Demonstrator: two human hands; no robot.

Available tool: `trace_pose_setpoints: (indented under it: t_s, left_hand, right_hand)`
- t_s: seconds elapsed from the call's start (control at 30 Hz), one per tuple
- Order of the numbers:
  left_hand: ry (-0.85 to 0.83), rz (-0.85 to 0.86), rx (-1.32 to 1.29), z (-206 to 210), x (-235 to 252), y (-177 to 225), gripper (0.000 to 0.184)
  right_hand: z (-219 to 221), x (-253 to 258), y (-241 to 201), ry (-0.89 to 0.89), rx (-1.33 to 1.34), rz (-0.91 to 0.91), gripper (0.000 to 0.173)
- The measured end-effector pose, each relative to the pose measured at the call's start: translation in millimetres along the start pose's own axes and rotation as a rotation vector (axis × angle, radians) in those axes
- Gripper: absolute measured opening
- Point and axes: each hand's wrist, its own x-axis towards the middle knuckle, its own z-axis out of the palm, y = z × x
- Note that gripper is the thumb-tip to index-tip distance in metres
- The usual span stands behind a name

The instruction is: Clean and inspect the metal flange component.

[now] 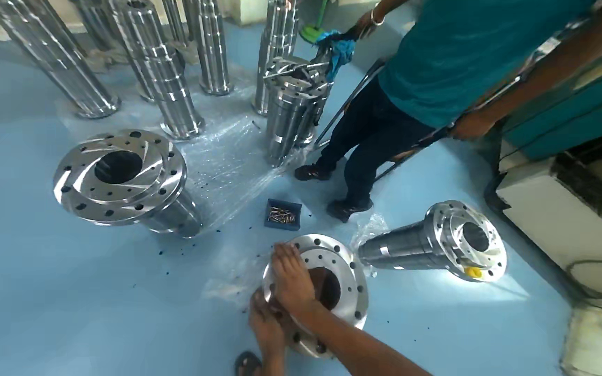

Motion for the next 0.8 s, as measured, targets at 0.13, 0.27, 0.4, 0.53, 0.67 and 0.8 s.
trace_pose_setpoints:
  t_s: [0.13,0.27,0.4,0.53,0.67,0.8]
  left_hand:
    - [-0.009,0.069,0.109,-1,5,-3,0.041]
    - [-0.003,0.043,0.044,-1,3,-5,0.04]
    - [0.021,0.027,0.072,1,4,-4,0.039]
    - [0.0,0.103,0.139,1,7,-1,0.041]
    - [0.033,0.032,0.066,2,4,-5,0.039]
    - [0.037,0.032,0.112,5,6,-1,0.041]
  right_hand:
    - [-22,-56,17,-0.075,0.027,-0.097,0.037]
    - [-15,-26,9,-0.084,0.035,-0.107,0.039]
    - [1,7,0,-0.027,0.006,-0.045,0.044]
    - [-23,-56,22,-0.075,0.067,-0.174,0.041]
    - [-26,-48,14,-0.119,0.096,-0.241,0.041]
    - [0,33,-3,-0.166,0.044,-0.087,0.046]
